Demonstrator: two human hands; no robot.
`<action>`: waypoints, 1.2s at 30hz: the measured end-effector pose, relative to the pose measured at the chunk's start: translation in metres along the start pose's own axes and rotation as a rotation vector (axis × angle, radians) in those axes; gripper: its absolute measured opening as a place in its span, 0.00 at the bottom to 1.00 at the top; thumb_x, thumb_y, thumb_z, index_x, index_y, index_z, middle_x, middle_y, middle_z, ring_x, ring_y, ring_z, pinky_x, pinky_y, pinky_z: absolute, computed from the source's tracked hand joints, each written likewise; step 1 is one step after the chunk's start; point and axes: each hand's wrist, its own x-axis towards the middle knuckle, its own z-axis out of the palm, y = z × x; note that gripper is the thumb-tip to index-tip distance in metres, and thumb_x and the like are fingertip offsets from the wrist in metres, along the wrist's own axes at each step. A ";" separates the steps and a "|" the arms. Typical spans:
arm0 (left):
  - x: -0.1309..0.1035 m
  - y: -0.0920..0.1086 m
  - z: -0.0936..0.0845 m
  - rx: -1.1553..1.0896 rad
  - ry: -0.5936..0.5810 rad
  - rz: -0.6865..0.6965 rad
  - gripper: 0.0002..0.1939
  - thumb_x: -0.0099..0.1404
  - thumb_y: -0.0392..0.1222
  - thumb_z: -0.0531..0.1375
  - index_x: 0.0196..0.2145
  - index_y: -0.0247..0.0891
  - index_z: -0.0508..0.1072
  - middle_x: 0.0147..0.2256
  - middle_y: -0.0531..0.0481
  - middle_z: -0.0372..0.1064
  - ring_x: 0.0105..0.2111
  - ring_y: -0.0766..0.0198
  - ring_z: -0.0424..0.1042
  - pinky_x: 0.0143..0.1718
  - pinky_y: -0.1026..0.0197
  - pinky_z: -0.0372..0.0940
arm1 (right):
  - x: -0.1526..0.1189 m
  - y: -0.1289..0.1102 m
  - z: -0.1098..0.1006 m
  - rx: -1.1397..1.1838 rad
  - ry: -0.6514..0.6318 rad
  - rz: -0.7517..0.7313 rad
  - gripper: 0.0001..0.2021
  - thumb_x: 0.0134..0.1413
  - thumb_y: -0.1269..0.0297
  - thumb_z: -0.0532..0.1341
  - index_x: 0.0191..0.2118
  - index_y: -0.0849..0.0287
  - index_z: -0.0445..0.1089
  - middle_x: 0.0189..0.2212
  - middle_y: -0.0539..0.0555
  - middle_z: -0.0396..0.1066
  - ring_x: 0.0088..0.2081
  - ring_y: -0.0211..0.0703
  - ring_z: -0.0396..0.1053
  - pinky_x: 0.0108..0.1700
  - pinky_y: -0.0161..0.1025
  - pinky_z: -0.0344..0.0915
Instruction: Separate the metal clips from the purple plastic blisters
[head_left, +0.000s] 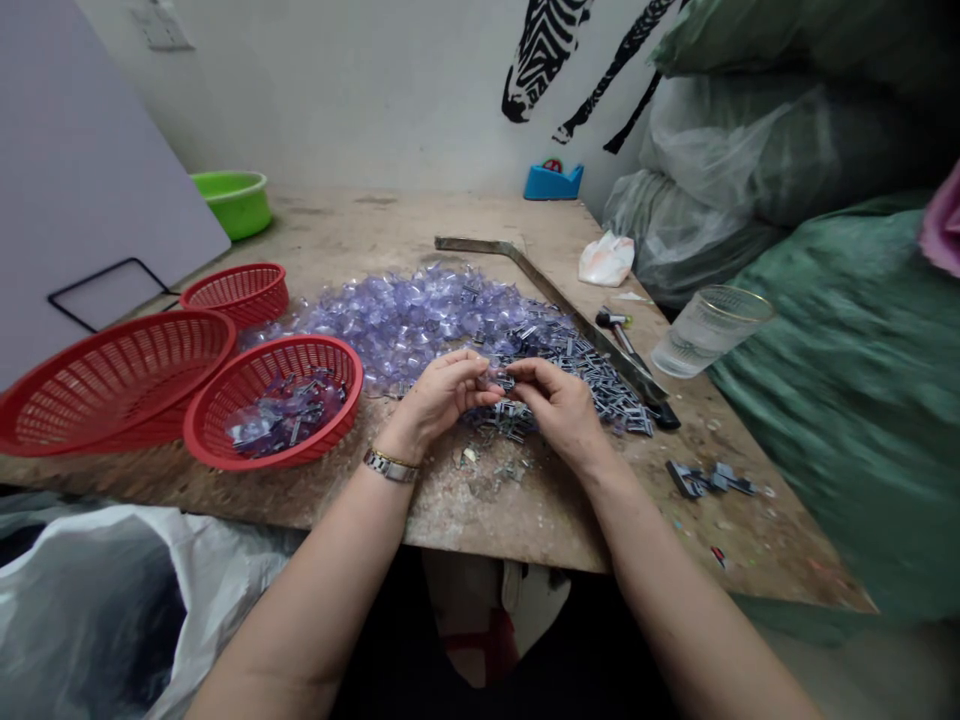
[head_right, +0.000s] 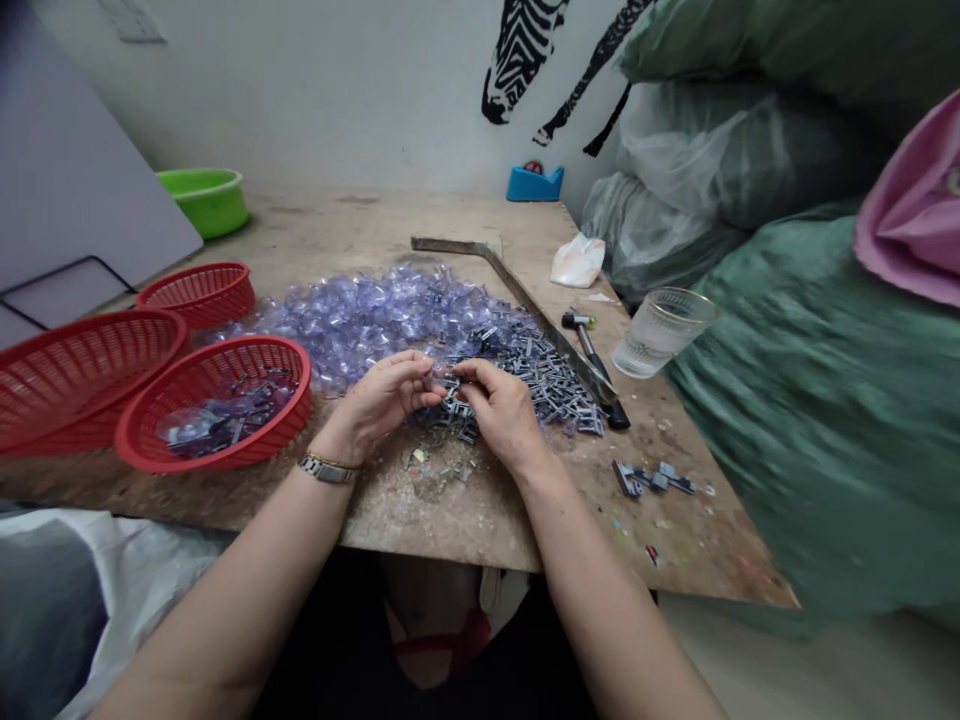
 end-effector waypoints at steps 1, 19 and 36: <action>0.000 0.000 0.000 -0.010 0.004 0.003 0.06 0.56 0.33 0.62 0.27 0.33 0.66 0.22 0.54 0.68 0.23 0.70 0.74 0.28 0.69 0.70 | 0.000 0.000 -0.001 -0.029 -0.001 -0.013 0.08 0.49 0.68 0.58 0.35 0.56 0.73 0.32 0.51 0.76 0.33 0.43 0.73 0.39 0.41 0.68; -0.002 -0.005 0.005 0.165 0.069 0.113 0.09 0.59 0.38 0.61 0.26 0.34 0.63 0.25 0.55 0.66 0.23 0.72 0.72 0.27 0.69 0.69 | 0.007 -0.007 -0.009 0.493 0.052 0.525 0.17 0.31 0.54 0.70 0.26 0.58 0.67 0.21 0.45 0.66 0.23 0.32 0.66 0.27 0.31 0.61; 0.002 -0.008 0.005 0.170 0.059 0.132 0.10 0.59 0.37 0.62 0.26 0.32 0.64 0.24 0.57 0.62 0.23 0.73 0.71 0.26 0.70 0.70 | 0.004 -0.009 0.000 0.264 0.048 0.260 0.10 0.45 0.57 0.62 0.25 0.57 0.65 0.21 0.45 0.63 0.24 0.35 0.65 0.29 0.35 0.64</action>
